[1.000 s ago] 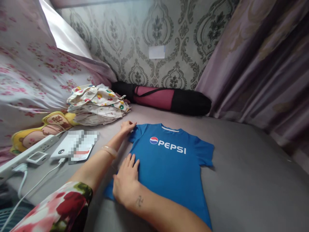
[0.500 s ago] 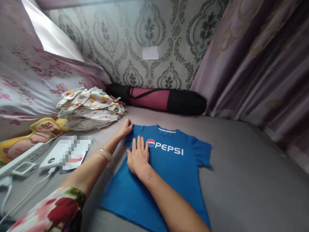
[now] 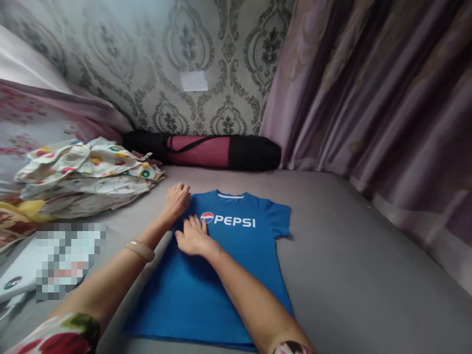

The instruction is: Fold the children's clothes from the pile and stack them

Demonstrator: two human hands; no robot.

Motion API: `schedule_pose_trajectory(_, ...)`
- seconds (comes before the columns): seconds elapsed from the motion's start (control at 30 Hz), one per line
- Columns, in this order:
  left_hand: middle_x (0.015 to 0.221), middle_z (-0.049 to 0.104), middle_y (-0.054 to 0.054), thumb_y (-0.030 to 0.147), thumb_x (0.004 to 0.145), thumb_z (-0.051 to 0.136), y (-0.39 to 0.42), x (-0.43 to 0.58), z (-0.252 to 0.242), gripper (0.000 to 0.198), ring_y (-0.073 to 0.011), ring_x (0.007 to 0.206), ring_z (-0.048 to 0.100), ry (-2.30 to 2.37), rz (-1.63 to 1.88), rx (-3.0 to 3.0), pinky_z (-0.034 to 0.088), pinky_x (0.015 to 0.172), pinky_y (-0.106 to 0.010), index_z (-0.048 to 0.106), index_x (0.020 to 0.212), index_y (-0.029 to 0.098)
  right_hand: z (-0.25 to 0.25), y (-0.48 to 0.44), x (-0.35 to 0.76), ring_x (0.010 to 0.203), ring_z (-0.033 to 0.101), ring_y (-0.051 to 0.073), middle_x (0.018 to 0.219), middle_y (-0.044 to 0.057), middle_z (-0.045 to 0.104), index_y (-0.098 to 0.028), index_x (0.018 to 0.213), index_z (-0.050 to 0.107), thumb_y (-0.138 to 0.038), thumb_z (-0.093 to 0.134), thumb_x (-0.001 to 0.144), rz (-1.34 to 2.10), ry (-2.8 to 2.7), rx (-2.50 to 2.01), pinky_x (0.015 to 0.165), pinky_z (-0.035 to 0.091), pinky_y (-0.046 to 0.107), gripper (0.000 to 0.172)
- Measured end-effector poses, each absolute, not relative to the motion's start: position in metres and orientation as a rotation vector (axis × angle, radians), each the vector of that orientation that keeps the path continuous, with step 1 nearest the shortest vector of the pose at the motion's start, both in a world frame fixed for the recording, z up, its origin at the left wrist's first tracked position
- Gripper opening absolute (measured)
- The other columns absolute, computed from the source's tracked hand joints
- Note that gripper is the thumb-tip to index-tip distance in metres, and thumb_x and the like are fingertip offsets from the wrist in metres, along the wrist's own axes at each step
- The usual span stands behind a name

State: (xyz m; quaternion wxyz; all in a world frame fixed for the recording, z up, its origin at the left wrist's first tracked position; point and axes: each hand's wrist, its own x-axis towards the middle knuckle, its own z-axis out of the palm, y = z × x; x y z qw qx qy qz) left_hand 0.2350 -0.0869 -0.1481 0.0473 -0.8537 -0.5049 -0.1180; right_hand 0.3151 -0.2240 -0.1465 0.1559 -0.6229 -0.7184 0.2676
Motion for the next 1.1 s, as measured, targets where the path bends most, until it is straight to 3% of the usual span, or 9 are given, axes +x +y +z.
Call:
schedule_pose_trajectory(0.1, 0.107, 0.060, -0.013, 0.022, 0.093, 0.036, -0.100, 0.260, -0.151, 0.027, -0.0252, 0.104, 0.056, -1.291, -0.345, -2.905, 0.041, 0.091, -0.035, 0.057, 0.109, 0.018, -0.131, -0.224, 0.343, 0.129, 0.043, 0.026, 0.134, 0.021, 0.050, -0.003, 0.126, 0.052, -0.028, 0.029, 0.095, 0.689, -2.000, -1.894, 0.107, 0.030, 0.038, 0.046)
schedule_pose_trajectory(0.17, 0.108, 0.061, -0.012, 0.024, 0.094, 0.037, -0.108, 0.273, -0.159, 0.025, -0.0229, 0.104, 0.057, -1.238, -0.370, -2.993, 0.042, 0.091, -0.032, 0.056, 0.110, 0.019, -0.129, -0.231, 0.366, 0.124, 0.046, 0.027, 0.127, 0.022, 0.055, -0.002, 0.119, 0.056, -0.022, 0.030, 0.093, 0.523, -1.929, -2.042, 0.105, 0.031, 0.037, 0.042)
schedule_pose_trajectory(0.3, 0.127, 0.054, -0.017, 0.035, 0.095, 0.038, -0.113, 0.285, -0.177, 0.036, -0.0251, 0.119, 0.050, -1.247, -0.379, -2.980, 0.037, 0.101, -0.033, 0.052, 0.119, 0.011, -0.147, -0.244, 0.411, 0.140, 0.023, 0.033, 0.149, 0.026, 0.030, 0.006, 0.138, 0.037, -0.030, 0.031, 0.095, 0.317, -1.714, -2.366, 0.112, 0.015, 0.045, 0.056)
schedule_pose_trajectory(0.4, 0.142, 0.042, -0.021, 0.043, 0.096, 0.034, -0.112, 0.288, -0.186, 0.051, -0.0298, 0.131, 0.039, -1.339, -0.337, -2.904, 0.029, 0.108, -0.040, 0.044, 0.131, 0.006, -0.168, -0.236, 0.437, 0.143, 0.012, 0.032, 0.154, 0.022, 0.017, 0.005, 0.146, 0.023, -0.040, 0.026, 0.097, 0.256, -1.661, -2.436, 0.114, 0.009, 0.044, 0.066)
schedule_pose_trajectory(0.57, 0.149, 0.035, -0.018, 0.048, 0.097, 0.027, -0.099, 0.290, -0.193, 0.059, -0.0305, 0.139, 0.028, -1.451, -0.260, -2.814, 0.022, 0.111, -0.043, 0.035, 0.141, 0.009, -0.183, -0.204, 0.471, 0.143, 0.012, 0.027, 0.155, 0.017, 0.018, 0.000, 0.148, 0.022, -0.044, 0.020, 0.097, 0.130, -1.630, -2.501, 0.115, 0.006, 0.042, 0.067)
schedule_pose_trajectory(0.83, 0.140, 0.046, -0.017, 0.045, 0.098, 0.025, -0.088, 0.284, -0.193, 0.053, -0.0279, 0.133, 0.038, -1.287, -0.369, -2.781, 0.028, 0.109, -0.041, 0.044, 0.134, 0.012, -0.186, -0.193, 0.500, 0.140, 0.022, 0.026, 0.152, 0.015, 0.030, -0.004, 0.145, 0.031, -0.042, 0.018, 0.097, -0.001, -1.670, -2.432, 0.114, 0.013, 0.043, 0.062)
schedule_pose_trajectory(0.93, 0.139, 0.046, -0.020, 0.041, 0.098, 0.026, -0.096, 0.283, -0.186, 0.049, -0.0274, 0.132, 0.040, -1.200, -0.470, -2.760, 0.030, 0.108, -0.040, 0.048, 0.128, 0.009, -0.181, -0.202, 0.497, 0.142, 0.017, 0.024, 0.154, 0.013, 0.025, -0.005, 0.146, 0.028, -0.043, 0.021, 0.097, 0.033, -1.799, -2.346, 0.115, 0.011, 0.043, 0.063)
schedule_pose_trajectory(1.1, 0.149, 0.031, -0.023, 0.045, 0.096, 0.035, -0.139, 0.266, -0.173, 0.059, -0.0320, 0.140, 0.025, -0.980, -0.284, -2.886, 0.022, 0.113, -0.044, 0.036, 0.140, 0.005, -0.173, -0.241, 0.482, 0.144, 0.010, 0.025, 0.157, 0.013, 0.015, -0.009, 0.150, 0.022, -0.050, 0.024, 0.096, 0.211, -2.060, -2.188, 0.116, 0.009, 0.045, 0.067)
